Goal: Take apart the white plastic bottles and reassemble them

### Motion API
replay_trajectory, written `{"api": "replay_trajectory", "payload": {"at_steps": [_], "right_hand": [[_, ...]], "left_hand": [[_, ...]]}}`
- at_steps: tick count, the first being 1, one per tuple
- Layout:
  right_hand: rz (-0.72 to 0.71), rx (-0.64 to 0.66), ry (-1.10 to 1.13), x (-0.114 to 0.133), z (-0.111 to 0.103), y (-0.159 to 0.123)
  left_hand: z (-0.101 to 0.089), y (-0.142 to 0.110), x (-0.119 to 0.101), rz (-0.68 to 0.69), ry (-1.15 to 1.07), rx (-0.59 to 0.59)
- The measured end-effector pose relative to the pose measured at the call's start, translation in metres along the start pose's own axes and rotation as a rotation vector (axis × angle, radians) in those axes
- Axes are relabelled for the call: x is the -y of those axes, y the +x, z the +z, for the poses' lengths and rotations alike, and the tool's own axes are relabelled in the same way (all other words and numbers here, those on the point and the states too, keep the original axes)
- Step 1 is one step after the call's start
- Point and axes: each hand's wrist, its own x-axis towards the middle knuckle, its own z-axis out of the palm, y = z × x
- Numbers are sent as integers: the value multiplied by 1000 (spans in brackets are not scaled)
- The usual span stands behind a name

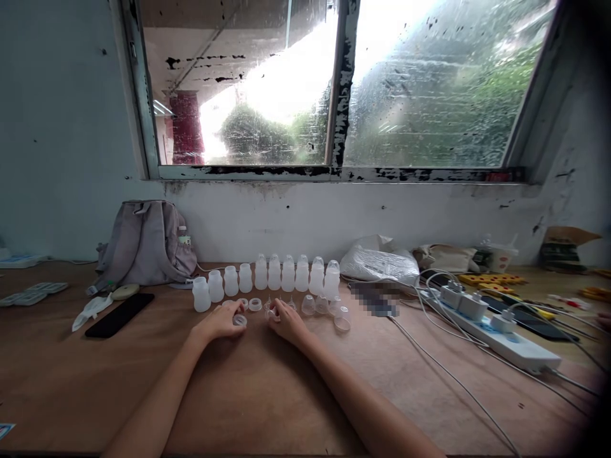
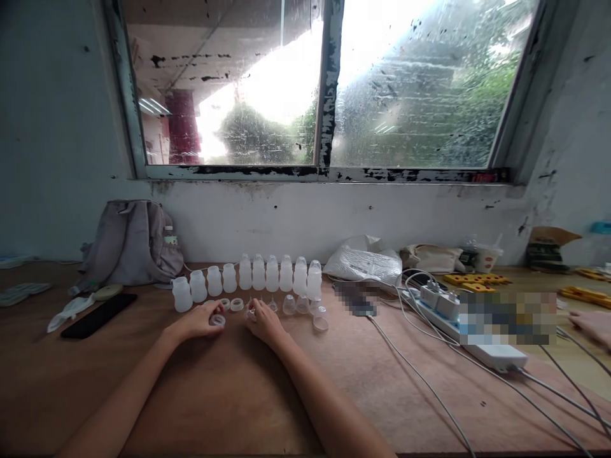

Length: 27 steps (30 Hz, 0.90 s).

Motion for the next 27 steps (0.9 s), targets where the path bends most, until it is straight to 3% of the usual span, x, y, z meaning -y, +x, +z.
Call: {"api": "replay_trajectory", "payload": {"at_steps": [5,11,27], "right_hand": [[48,-16,-47,-9,7,0],[63,-25,-52,-11,10,2],[77,-25,-21,-17,12,4]], "left_hand": [[-11,-1,23,-154,87,52],[-11,-1,36,-227,137,85],[-7,-1,33,-161,189,-90]]}}
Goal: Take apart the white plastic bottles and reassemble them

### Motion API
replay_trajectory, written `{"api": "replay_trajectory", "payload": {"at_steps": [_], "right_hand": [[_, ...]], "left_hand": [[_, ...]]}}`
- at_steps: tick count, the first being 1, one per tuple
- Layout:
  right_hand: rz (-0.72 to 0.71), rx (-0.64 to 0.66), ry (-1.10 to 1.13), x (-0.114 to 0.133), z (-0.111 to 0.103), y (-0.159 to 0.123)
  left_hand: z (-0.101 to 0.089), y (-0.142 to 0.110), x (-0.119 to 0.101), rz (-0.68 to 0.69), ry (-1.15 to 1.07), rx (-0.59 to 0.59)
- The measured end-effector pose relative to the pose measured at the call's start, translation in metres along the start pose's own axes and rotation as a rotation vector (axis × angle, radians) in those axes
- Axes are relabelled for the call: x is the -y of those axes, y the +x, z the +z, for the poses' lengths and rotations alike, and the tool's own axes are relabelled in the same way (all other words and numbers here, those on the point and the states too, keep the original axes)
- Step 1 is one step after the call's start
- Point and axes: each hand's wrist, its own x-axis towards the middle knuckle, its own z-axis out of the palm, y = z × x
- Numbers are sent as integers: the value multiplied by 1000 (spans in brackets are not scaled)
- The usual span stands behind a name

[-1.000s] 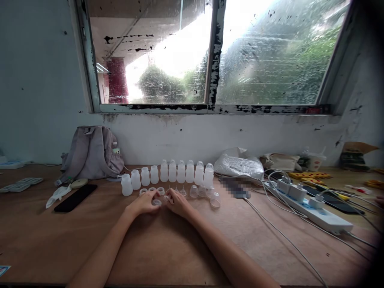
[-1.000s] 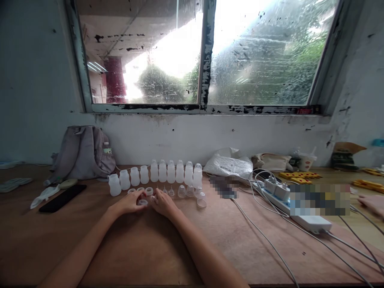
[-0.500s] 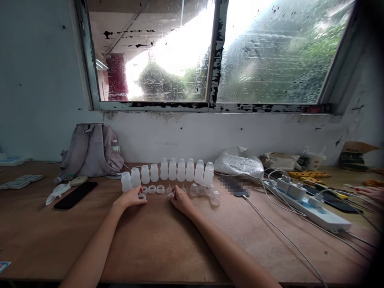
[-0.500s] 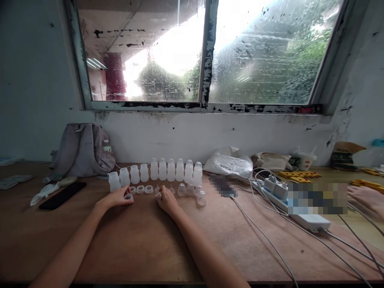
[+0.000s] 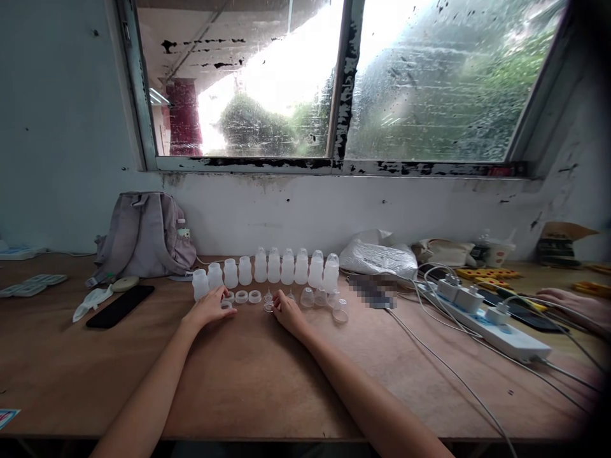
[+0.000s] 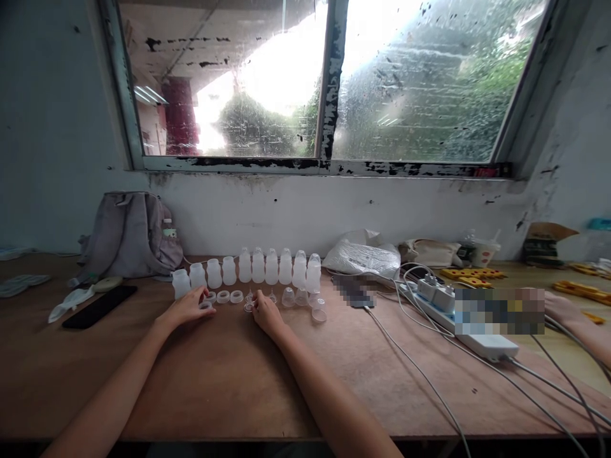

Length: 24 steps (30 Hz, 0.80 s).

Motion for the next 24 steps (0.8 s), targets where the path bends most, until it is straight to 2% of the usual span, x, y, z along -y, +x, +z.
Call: {"api": "replay_trajectory", "payload": {"at_steps": [8,12,18,21,24], "right_hand": [[47,-72,-44,14,-10,4],[88,-99,-86,26,-20,43],[177,13,-165,41,-28,125],[231,43,-198,43,-26,140],[243,36,-223,43,-23,135]], "left_hand": [[1,1,-9,109,-8,-172],[9,3,-17,194,-12,-238],[21,6,-24,282,-17,-281],[20,6,-25,287,-22,-313],[18,5,-28,279,-26,-344]]}}
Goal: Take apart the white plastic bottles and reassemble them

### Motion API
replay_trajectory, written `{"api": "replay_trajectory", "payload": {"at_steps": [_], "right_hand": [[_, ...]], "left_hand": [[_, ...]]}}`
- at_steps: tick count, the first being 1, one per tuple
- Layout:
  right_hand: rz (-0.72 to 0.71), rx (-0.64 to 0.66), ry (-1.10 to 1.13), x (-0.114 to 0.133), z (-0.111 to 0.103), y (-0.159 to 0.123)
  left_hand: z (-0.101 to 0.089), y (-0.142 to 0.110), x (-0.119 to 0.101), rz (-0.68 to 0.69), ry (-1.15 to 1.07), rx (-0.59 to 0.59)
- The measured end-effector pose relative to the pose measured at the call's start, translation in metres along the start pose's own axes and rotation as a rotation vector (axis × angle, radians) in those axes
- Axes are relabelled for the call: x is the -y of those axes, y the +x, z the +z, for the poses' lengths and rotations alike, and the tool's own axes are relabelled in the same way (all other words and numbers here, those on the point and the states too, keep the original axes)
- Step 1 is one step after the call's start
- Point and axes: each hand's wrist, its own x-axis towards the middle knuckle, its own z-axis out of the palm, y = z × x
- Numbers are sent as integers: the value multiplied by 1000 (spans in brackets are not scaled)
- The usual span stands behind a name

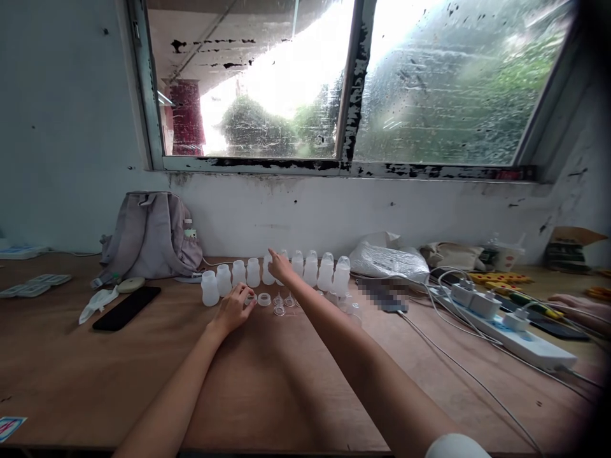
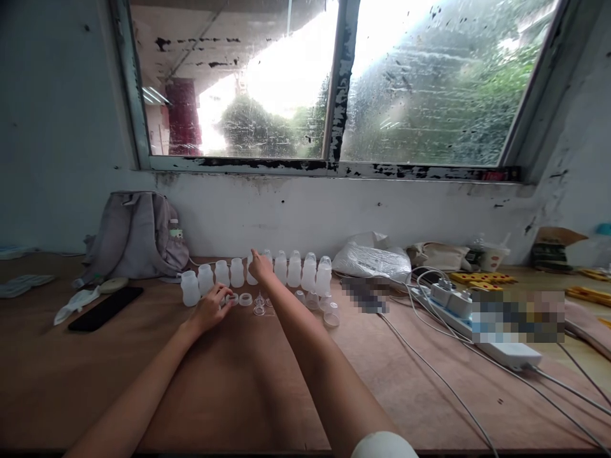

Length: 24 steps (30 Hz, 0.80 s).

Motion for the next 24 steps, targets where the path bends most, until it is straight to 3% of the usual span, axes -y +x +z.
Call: {"api": "replay_trajectory", "payload": {"at_steps": [7,12,18,24], "right_hand": [[-24,-107,-28,-7,-3,-17],[-82,-141,9,-5,-17,-28],[-136,-233,138,-5,-48,-79],[-153,-167,298,-34,-67,-119]], "left_hand": [[-3,2,-9,-9,-18,-54],[-6,0,-15,-3,-16,-91],[-16,5,-45,-93,-73,-228],[-22,11,-75,-181,-445,220]]}}
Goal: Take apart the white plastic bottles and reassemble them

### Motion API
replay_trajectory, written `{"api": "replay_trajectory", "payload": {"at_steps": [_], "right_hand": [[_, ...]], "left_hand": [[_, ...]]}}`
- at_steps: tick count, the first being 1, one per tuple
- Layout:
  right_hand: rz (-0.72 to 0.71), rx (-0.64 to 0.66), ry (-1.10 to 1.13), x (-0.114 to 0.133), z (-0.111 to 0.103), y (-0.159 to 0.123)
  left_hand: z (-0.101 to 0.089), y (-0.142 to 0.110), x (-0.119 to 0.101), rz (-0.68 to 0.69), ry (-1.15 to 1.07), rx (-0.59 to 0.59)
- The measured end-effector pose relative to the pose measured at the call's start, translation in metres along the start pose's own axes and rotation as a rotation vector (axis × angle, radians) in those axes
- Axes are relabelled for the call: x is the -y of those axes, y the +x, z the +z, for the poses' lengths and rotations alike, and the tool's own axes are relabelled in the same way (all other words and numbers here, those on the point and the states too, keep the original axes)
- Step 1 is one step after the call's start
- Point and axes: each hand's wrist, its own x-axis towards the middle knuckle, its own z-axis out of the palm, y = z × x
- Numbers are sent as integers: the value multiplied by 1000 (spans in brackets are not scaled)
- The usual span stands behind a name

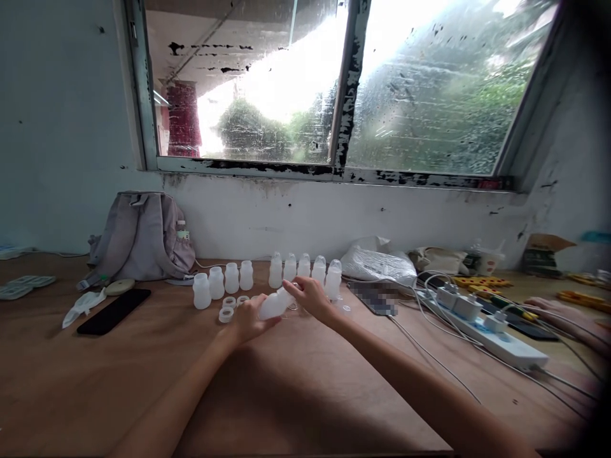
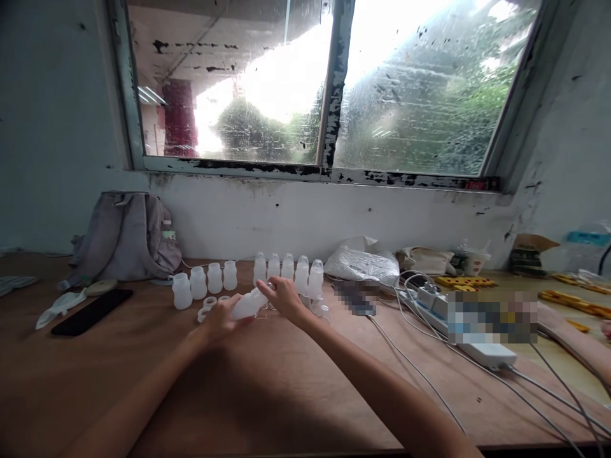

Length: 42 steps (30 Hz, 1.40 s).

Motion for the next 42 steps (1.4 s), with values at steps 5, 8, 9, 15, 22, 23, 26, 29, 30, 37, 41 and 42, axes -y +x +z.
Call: {"api": "replay_trajectory", "payload": {"at_steps": [5,8,9,15,22,23,26,29,30,37,41,42], "right_hand": [[110,52,151,-23,-15,-13],[184,90,230,-30,-20,-17],[209,102,250,-31,-21,-19],[302,140,323,-31,-18,-26],[252,-35,201,-46,-48,-14],[240,-68,158,-51,-58,-11],[161,-99,-6,-66,-80,-10],[75,-16,-163,-78,-78,-17],[52,25,-207,-82,-73,-20],[-5,211,-428,-100,-47,-27],[18,226,-417,-98,-50,-28],[26,217,-399,-95,-50,-28]], "left_hand": [[10,4,-17,-18,-155,149],[15,7,-23,-60,-245,218],[16,7,-24,-78,-269,234],[13,4,-34,-171,-373,310],[-12,-17,-22,-318,-679,545],[-17,-21,-14,-372,-679,543],[-27,-30,6,-450,-630,327],[-27,-24,9,-425,-586,210],[-24,-20,7,-409,-564,190],[10,8,-13,-245,-241,43],[25,3,-14,-169,24,-69],[27,1,-13,-154,73,-83]]}}
